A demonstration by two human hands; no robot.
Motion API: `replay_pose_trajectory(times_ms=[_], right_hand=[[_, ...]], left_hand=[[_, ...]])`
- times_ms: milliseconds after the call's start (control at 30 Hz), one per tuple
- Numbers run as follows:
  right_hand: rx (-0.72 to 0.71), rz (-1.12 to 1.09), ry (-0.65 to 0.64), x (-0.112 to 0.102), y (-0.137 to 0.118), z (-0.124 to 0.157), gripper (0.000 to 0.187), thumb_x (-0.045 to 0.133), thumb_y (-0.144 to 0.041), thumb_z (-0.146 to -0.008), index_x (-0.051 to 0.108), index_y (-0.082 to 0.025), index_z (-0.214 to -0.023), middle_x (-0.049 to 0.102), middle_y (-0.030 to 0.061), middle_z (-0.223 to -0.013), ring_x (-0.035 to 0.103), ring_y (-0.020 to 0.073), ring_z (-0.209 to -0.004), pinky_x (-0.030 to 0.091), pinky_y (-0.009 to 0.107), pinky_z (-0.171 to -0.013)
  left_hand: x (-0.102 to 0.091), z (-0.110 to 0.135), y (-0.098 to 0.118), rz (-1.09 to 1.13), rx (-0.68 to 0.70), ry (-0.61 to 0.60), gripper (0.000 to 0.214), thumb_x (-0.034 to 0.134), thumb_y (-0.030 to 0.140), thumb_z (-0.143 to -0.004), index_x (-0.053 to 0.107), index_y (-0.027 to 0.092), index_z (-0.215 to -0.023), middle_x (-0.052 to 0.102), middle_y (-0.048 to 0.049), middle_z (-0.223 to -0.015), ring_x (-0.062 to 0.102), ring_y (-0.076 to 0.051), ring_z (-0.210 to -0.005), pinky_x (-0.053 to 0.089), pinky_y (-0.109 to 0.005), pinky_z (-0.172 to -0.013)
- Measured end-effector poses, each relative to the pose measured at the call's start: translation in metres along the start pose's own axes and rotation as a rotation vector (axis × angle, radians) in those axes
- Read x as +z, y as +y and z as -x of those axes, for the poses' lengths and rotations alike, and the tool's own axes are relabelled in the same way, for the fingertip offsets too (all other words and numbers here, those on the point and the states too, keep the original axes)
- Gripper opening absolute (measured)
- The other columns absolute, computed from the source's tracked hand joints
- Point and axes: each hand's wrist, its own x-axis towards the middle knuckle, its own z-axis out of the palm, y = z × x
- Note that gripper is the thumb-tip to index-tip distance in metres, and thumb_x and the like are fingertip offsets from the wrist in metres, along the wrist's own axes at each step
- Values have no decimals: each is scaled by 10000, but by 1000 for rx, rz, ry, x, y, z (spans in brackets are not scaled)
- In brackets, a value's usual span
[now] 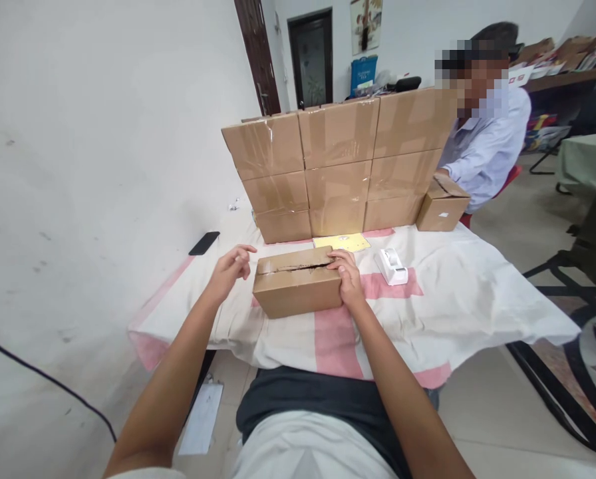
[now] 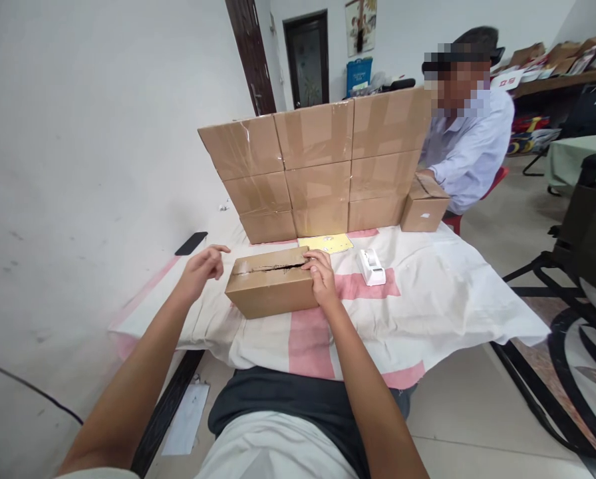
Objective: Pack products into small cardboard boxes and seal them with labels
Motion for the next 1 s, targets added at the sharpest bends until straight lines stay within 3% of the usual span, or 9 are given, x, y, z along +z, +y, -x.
replay_pose_trajectory(times_ms=[67,167,267,433,700,833,1000], right_hand=[[-2,4,12,2,1,1,470,374,-498,-1054,700,-246,-828,692,90,-1159,564,298,-1177,437,535,-1062],[20,10,32,4,0,2,484,355,-521,-1052,695,-252,-837,688,84,-1164,569,302,-1175,430,542,-1069],[43,17,46,5,-1,3,498,344,-543,-1048,691,-253,-841,685,87,-1173,571,307,-1178,424,550,-1077],[48,23,45,5,-1,3,492,344,-540,-1048,685,-253,-838,683,86,-1177,570,306,-1183,424,548,-1077],[30,15,62,6,-2,5,467,343,-483,-1060,698,-250,-866,687,79,-1186,577,301,-1189,429,551,-1079],[49,25,66,5,-1,5,478,340,-509,-1054,698,-255,-865,688,80,-1183,573,310,-1205,426,560,-1087],[51,12,74,6,-2,5,469,345,-501,-1053,700,-255,-870,686,84,-1191,575,308,-1199,424,564,-1083]], left_hand=[[-10,2,4,18,8,60,441,579,590,-915,502,206,-713,623,-80,-947,608,-185,-832,390,-259,-537],[-21,2,17,-117,-6,-147,436,568,569,-929,495,206,-698,651,-97,-1018,597,-243,-1046,444,-288,-650],[-22,-5,29,-274,-17,-377,424,561,588,-924,545,199,-754,642,-99,-1193,586,-226,-1017,482,-329,-786],[-17,-25,30,-425,16,-514,339,663,562,-857,626,227,-890,632,-69,-1132,540,-186,-880,476,-336,-816],[-11,-40,15,-462,22,-519,401,738,594,-759,664,226,-899,614,-76,-1127,552,-191,-855,503,-375,-843],[-13,-31,31,-386,54,-458,371,718,581,-796,656,215,-812,605,-90,-1236,577,-214,-966,477,-341,-790],[-18,-20,48,-229,41,-425,445,682,576,-837,507,193,-694,623,-109,-1228,590,-224,-1002,439,-306,-700]])
